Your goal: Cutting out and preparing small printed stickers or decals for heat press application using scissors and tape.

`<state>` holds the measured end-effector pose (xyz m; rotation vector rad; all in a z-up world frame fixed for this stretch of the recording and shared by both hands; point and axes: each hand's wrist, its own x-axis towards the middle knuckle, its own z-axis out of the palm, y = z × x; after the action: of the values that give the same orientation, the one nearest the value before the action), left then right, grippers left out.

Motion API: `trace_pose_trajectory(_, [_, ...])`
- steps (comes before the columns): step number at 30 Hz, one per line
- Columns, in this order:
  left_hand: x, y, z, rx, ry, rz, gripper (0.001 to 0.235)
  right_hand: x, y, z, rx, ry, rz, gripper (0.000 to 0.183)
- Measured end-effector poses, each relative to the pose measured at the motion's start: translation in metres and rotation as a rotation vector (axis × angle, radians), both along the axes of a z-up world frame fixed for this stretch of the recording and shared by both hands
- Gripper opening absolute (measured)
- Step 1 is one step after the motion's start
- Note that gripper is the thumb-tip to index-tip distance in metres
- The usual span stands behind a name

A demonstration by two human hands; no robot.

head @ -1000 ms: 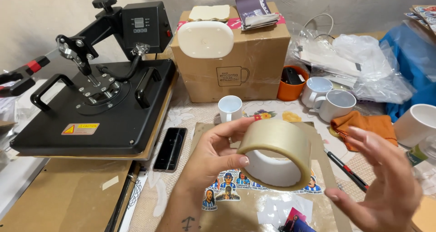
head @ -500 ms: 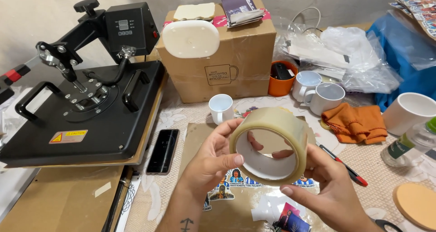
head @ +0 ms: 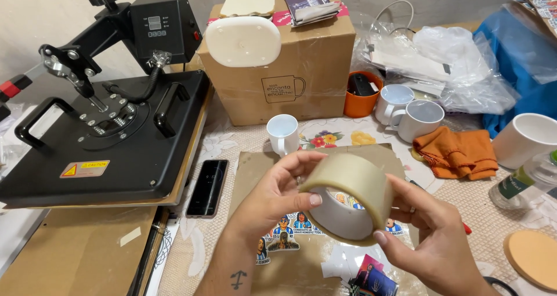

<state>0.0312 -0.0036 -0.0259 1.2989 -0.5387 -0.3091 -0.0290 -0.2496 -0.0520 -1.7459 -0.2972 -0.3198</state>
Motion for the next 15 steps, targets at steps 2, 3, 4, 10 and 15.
trace_pose_trajectory(2, [-0.003,0.001,0.005,0.07,-0.005,0.004,0.064,-0.001,-0.001,-0.001,-0.058,-0.014,-0.02,0.077])
trace_pose_trajectory(3, [-0.004,0.002,0.007,0.142,-0.011,0.007,0.065,-0.002,-0.001,-0.002,-0.116,-0.03,-0.042,0.077])
trace_pose_trajectory(4, [-0.004,0.001,0.005,0.142,-0.007,0.007,0.065,-0.004,0.001,0.002,-0.116,-0.026,-0.041,0.077])
trace_pose_trajectory(10, [-0.026,-0.009,0.017,0.278,-0.699,0.395,0.055,-0.01,0.006,0.009,-0.36,-0.217,-0.159,0.078])
trace_pose_trajectory(15, [-0.052,-0.019,0.032,0.525,-1.37,0.63,0.022,-0.012,0.014,0.006,-0.528,-0.554,-0.315,0.07])
